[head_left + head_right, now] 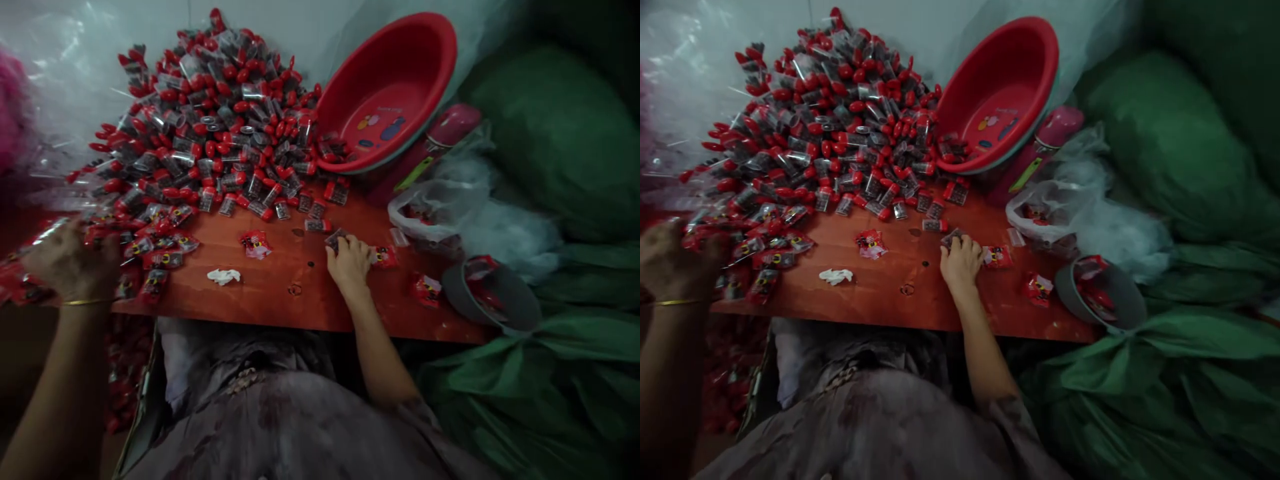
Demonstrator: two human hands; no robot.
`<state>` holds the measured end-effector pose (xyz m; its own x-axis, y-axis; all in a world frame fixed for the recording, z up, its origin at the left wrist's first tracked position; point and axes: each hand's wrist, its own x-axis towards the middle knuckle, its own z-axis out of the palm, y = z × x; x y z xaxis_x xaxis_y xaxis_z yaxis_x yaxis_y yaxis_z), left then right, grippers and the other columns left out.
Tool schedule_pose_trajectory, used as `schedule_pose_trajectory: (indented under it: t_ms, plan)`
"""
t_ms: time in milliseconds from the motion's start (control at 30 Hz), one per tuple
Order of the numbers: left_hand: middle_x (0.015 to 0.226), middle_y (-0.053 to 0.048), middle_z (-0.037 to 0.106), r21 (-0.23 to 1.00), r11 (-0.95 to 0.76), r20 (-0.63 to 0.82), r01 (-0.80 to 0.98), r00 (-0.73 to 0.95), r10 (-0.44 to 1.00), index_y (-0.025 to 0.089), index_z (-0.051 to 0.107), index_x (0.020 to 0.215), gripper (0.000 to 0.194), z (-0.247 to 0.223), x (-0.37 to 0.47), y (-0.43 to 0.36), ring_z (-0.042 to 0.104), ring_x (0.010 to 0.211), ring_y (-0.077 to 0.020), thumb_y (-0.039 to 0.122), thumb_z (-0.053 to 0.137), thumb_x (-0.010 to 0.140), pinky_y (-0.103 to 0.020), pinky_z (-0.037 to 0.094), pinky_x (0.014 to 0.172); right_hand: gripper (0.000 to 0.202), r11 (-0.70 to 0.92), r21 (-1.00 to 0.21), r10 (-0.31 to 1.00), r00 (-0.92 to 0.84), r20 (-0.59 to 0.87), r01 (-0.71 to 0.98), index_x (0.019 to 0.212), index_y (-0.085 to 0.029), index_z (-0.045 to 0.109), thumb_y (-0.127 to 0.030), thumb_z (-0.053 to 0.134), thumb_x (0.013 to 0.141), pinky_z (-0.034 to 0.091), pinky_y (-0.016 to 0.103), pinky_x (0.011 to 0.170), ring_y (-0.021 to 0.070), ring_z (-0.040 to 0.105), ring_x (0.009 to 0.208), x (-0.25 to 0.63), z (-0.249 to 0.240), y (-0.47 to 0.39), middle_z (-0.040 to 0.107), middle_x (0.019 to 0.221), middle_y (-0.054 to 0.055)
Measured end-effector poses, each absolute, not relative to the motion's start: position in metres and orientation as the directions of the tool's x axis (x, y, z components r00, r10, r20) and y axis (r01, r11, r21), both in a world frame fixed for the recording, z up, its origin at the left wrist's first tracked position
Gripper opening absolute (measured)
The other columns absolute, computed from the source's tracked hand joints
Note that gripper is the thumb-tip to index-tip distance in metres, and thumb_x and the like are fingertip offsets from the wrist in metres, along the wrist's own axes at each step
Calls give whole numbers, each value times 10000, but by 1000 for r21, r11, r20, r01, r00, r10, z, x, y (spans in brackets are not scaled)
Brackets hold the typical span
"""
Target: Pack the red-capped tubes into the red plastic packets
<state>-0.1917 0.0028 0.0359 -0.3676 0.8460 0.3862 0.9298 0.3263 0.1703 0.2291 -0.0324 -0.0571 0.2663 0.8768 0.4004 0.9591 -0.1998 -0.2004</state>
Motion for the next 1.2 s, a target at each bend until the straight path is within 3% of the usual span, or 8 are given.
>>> schedule_pose_trajectory:
  t_ms: [67, 167, 333, 500, 633, 800, 1000, 1200]
  plan:
    - [1016, -121, 684, 160, 217, 308, 963, -258, 916, 174, 643, 1055, 457, 27, -161, -6, 592, 966, -286, 494, 425, 812, -409, 391, 835, 287, -152, -177, 902, 210, 378, 972, 1065, -114, 623, -232, 473, 851, 255, 626, 981, 331, 493, 1032, 229, -64, -24, 613, 1125, 190]
    - [770, -83, 703, 212, -55, 129, 976, 28, 991, 187, 690, 901, 429, 5, -114, -18, 628, 769, -236, 538, 460, 813, -317, 405, 702, 323, 41, -201, 926, 38, 375, 979, 1134, -133, 587, -171, 434, 851, 245, 574, 1042, 293, 498, 1088, 216, -76, -23, 621, 1164, 152]
    - [792, -112, 679, 165, -168, -6, 972, 172, 985, 156, 653, 831, 450, -28, -80, -26, 615, 767, -237, 573, 486, 801, -304, 374, 652, 334, 236, -248, 880, -99, 465, 940, 1164, -166, 570, -206, 443, 858, 280, 509, 1074, 259, 456, 1211, 199, -84, -35, 570, 1271, 123]
    - [836, -105, 674, 188, -265, -66, 946, 282, 957, 175, 678, 846, 326, -20, -83, -28, 605, 800, -227, 392, 438, 878, -322, 381, 693, 306, 287, -261, 857, -124, 501, 922, 1128, -162, 592, -274, 495, 860, 298, 500, 1070, 264, 486, 1185, 192, -81, -38, 610, 1209, 122]
    - [1035, -106, 678, 125, -312, 73, 942, 304, 950, 213, 688, 929, 309, -5, -63, -22, 592, 899, -258, 278, 388, 893, -399, 382, 808, 288, 298, -284, 853, -121, 507, 911, 1105, -178, 609, -299, 503, 865, 304, 496, 1067, 262, 509, 1162, 191, -80, -37, 619, 1198, 114]
    - [1310, -104, 549, 185, -370, 183, 911, 338, 923, 262, 666, 1083, 348, -16, -26, 15, 500, 1134, -303, 450, 540, 819, -473, 322, 977, 273, 292, -302, 851, -103, 515, 908, 1086, -194, 621, -305, 494, 871, 311, 494, 1056, 256, 513, 1151, 191, -80, -37, 624, 1184, 108]
    - [1220, -55, 624, 205, -302, 129, 931, 281, 951, 321, 713, 981, 259, -45, -23, 36, 457, 1236, -288, 378, 489, 865, -521, 255, 1055, 255, 298, -299, 833, -94, 545, 907, 1062, -180, 633, -289, 508, 869, 327, 474, 1049, 251, 529, 1129, 192, -81, -36, 646, 1154, 103]
    - [1366, -98, 516, 294, -244, 240, 924, 176, 955, 273, 728, 977, 306, -38, -18, 19, 389, 1314, -331, 380, 459, 877, -556, 249, 1066, 235, 296, -392, 809, -10, 587, 871, 1014, -186, 661, -300, 514, 870, 290, 503, 1062, 249, 569, 1077, 186, -67, -40, 679, 1107, 105]
